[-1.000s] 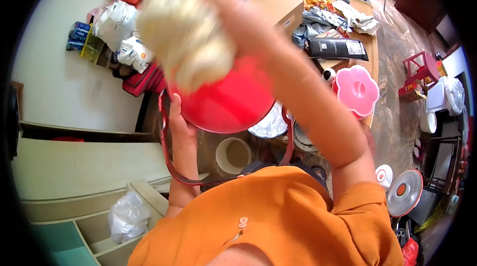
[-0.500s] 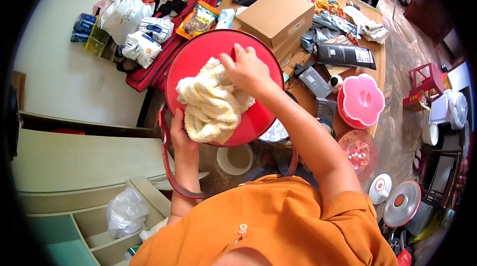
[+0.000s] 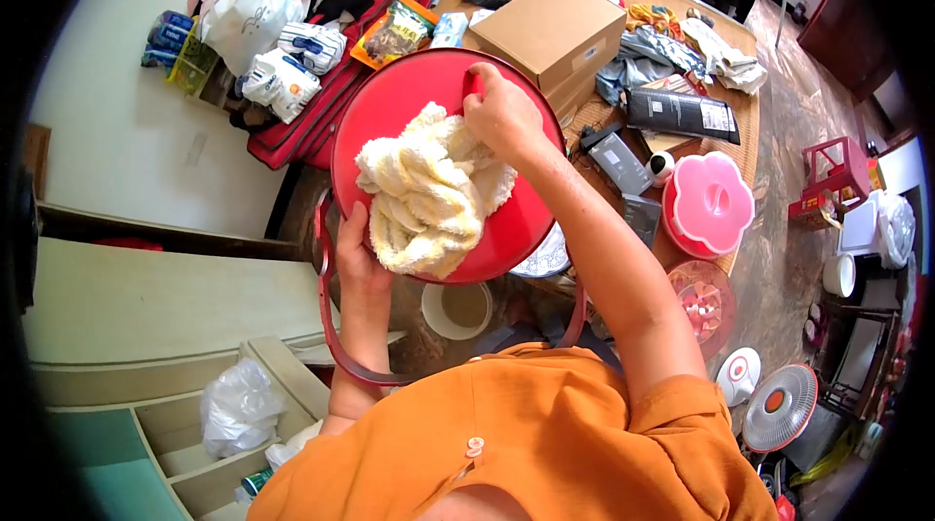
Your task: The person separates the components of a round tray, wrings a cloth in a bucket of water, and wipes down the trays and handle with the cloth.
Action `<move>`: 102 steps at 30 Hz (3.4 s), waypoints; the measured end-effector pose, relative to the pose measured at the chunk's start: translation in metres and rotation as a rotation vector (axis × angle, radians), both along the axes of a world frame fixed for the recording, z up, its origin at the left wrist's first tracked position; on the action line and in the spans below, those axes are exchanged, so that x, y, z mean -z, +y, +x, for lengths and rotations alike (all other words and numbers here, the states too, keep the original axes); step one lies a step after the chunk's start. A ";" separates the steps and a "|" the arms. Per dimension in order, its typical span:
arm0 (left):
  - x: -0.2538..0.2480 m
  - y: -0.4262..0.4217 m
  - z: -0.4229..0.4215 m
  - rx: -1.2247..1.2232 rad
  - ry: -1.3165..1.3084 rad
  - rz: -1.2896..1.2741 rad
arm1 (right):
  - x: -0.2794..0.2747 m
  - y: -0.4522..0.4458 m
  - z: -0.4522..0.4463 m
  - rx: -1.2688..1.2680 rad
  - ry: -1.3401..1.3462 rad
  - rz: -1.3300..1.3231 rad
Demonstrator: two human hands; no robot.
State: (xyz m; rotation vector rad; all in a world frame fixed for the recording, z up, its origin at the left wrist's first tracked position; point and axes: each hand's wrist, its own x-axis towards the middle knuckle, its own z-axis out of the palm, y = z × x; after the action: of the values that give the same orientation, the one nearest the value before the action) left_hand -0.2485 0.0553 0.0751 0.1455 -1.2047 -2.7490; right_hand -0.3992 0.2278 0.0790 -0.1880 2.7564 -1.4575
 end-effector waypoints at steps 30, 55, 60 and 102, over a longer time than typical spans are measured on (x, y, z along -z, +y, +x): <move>0.001 0.002 -0.005 -0.030 -0.026 -0.093 | 0.008 0.002 -0.004 -0.042 0.073 0.042; 0.002 0.003 -0.020 0.014 0.015 -0.142 | -0.015 -0.048 0.020 -0.044 0.653 0.138; 0.015 -0.008 -0.025 -0.049 -0.002 -0.116 | -0.008 -0.060 0.093 -0.284 0.654 -0.026; 0.009 -0.039 -0.028 -0.135 0.011 -0.164 | 0.040 0.075 0.016 0.070 0.290 -0.332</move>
State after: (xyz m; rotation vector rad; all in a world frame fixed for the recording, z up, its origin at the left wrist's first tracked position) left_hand -0.2769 0.0166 0.0658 0.1862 -1.3577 -2.5208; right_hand -0.3827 0.3031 0.0385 -0.3351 2.7285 -2.0527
